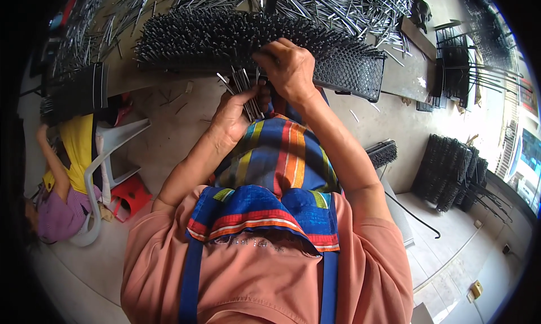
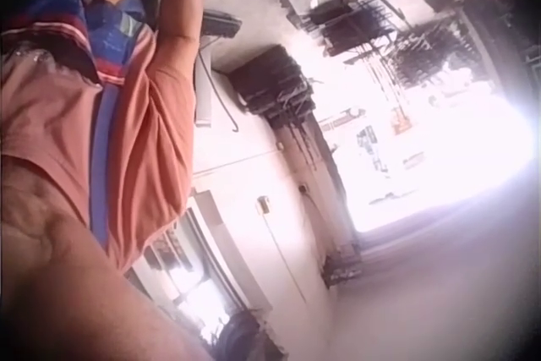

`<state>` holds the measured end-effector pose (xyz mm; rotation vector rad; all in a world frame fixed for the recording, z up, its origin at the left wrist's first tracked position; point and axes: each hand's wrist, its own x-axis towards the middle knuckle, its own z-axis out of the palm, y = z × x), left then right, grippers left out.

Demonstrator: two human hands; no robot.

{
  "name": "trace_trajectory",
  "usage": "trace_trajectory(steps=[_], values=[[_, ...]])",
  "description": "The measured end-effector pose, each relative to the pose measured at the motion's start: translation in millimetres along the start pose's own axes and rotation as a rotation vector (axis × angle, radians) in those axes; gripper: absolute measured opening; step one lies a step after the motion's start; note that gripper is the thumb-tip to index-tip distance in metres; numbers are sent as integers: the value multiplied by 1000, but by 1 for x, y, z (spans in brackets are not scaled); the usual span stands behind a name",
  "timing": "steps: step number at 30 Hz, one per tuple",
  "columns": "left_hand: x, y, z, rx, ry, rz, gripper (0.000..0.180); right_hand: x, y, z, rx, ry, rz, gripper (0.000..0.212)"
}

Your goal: Inserting individual metal wires into a mesh frame to assemble a wire product.

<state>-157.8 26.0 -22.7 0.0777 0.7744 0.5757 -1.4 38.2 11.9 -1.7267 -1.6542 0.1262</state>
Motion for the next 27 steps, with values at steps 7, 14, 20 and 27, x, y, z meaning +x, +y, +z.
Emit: trace_trajectory(steps=[7,14,20,27], values=[[3,0,12,244,58,26,15,-21,13,-4,758,-19,576,10],[3,-3,8,192,93,-30,16,-5,5,-8,596,281,378,12],[4,-7,-3,212,175,-32,13,13,22,0,227,293,-21,11],[-13,-18,-3,253,182,141,14,11,16,-5,188,289,-75,10]])
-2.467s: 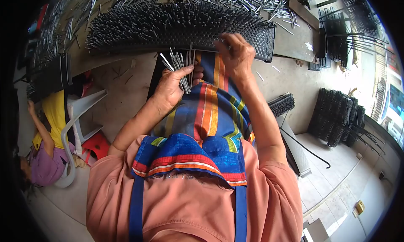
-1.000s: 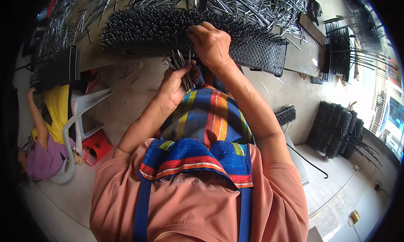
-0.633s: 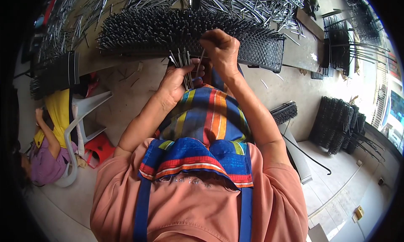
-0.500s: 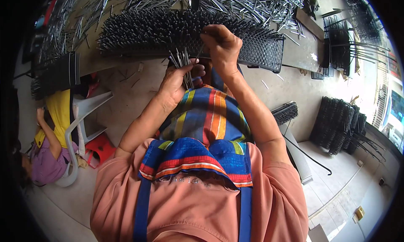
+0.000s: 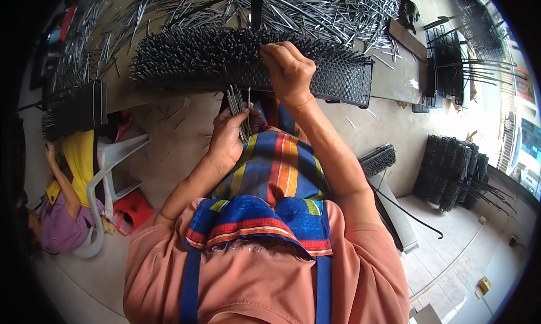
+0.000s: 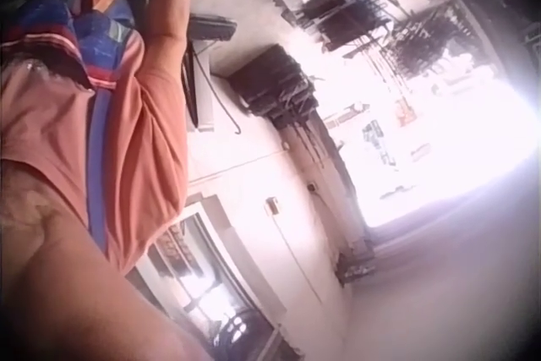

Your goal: Inserting individual metal wires into a mesh frame to assemble a wire product.

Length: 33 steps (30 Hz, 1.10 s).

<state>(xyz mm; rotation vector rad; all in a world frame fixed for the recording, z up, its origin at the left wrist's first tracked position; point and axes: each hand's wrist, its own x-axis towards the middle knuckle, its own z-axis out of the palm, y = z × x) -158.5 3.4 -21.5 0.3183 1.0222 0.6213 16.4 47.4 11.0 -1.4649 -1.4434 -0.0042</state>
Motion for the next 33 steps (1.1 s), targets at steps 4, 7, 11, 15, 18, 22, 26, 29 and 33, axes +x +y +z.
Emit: trace_trajectory(steps=[4,7,11,15,18,22,26,29,33], values=[[8,3,3,-15,-33,-11,14,6,5,1,-42,-21,2,10],[13,2,0,-67,-66,-72,16,10,2,3,-25,-32,42,10],[17,2,0,-104,-72,-112,16,3,8,7,-152,-78,-145,13],[16,3,0,-104,-105,-132,19,-9,-7,3,-325,-242,-163,24],[13,5,5,-139,-115,-89,18,-22,-4,-10,-250,-137,-37,27],[10,8,6,-144,-206,-84,22,-36,-13,-21,83,-467,731,35],[11,6,-3,-117,-245,-96,25,-40,-9,-13,-8,-281,515,34],[9,3,-12,-173,-221,-125,26,-8,-18,-3,-191,-272,201,33],[1,12,-8,-195,-227,-77,27,11,-30,-16,-153,-683,573,25]])
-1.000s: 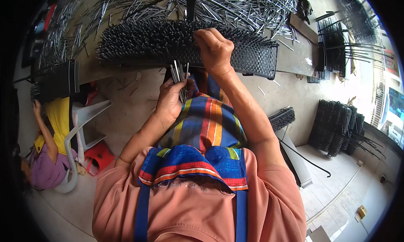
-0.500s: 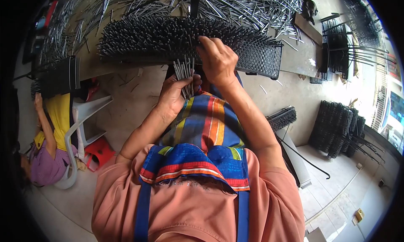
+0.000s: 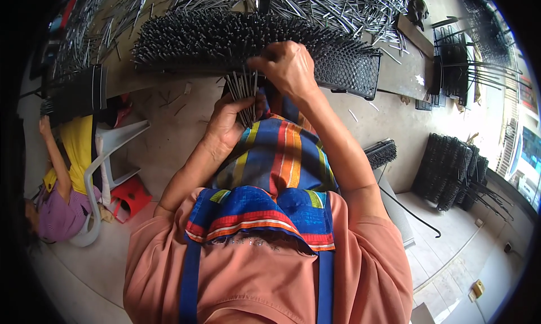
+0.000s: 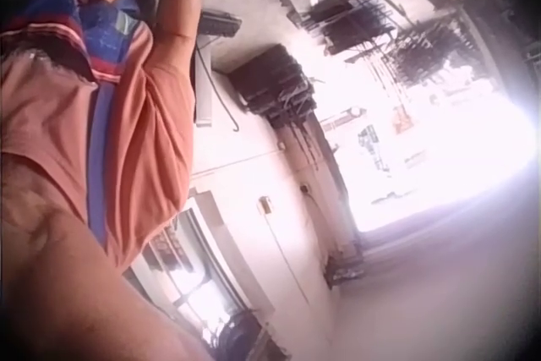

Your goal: Inserting individual metal wires into a mesh frame to assemble a wire product.

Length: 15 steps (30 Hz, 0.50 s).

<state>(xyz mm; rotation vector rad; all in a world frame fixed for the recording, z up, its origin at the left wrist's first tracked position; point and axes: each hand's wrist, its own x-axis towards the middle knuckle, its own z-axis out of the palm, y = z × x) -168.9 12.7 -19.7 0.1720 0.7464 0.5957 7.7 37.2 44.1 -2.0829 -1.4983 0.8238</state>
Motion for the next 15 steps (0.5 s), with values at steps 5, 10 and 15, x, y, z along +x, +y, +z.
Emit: trace_trajectory(steps=[5,10,15], values=[[3,-1,11,111,-54,-12,27,-26,29,23,579,-120,202,19],[6,-3,19,269,-83,-22,21,-35,43,14,809,-208,324,12],[10,-8,8,172,168,-13,19,-32,35,11,906,276,189,7]])
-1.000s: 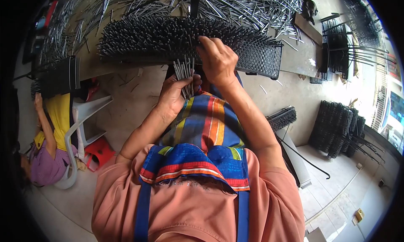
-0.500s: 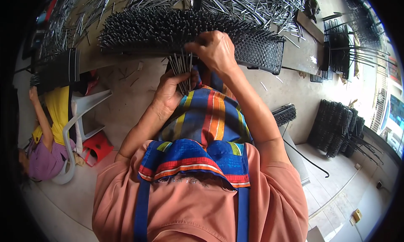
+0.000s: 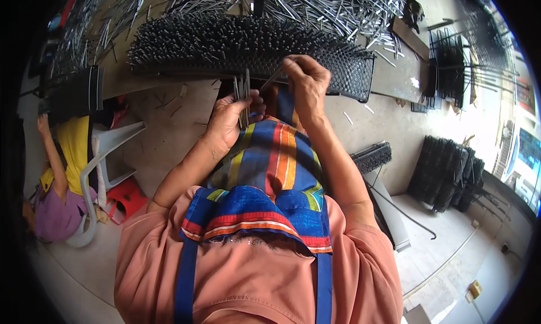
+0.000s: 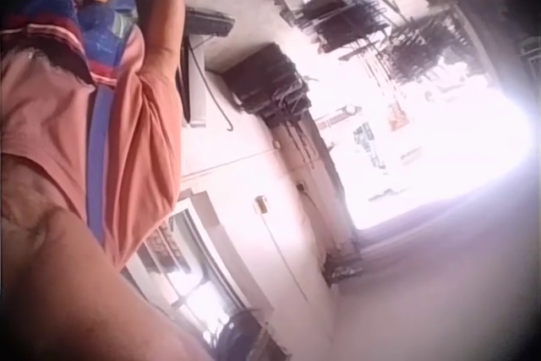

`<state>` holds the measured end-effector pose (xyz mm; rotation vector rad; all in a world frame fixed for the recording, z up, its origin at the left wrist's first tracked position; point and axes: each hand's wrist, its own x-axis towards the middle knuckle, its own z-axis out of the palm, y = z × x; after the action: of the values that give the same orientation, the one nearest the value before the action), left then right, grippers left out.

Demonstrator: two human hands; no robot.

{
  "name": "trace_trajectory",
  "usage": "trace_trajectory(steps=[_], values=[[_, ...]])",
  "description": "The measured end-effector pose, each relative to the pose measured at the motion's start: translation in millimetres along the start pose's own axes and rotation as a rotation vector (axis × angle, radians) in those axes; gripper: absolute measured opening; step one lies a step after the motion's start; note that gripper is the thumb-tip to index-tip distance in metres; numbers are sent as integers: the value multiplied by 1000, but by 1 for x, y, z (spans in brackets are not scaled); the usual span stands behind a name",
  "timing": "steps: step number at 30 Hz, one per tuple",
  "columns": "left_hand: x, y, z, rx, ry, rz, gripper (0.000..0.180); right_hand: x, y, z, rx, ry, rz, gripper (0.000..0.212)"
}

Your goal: Inserting individual metal wires into a mesh frame to assemble a wire product.

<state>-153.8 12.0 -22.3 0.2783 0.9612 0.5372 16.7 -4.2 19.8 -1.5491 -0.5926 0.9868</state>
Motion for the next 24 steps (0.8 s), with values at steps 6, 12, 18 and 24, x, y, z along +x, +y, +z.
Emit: trace_trajectory(steps=[6,12,18,24], values=[[-11,-28,-18,267,-130,20,20,24,7,4,-134,76,-561,8],[-19,-23,-20,212,-171,96,20,25,13,10,-149,32,-590,10],[-19,-7,-2,115,-100,43,20,18,31,11,-299,12,-649,12],[-3,-8,2,-13,-88,68,22,24,13,18,-633,58,-589,11]])
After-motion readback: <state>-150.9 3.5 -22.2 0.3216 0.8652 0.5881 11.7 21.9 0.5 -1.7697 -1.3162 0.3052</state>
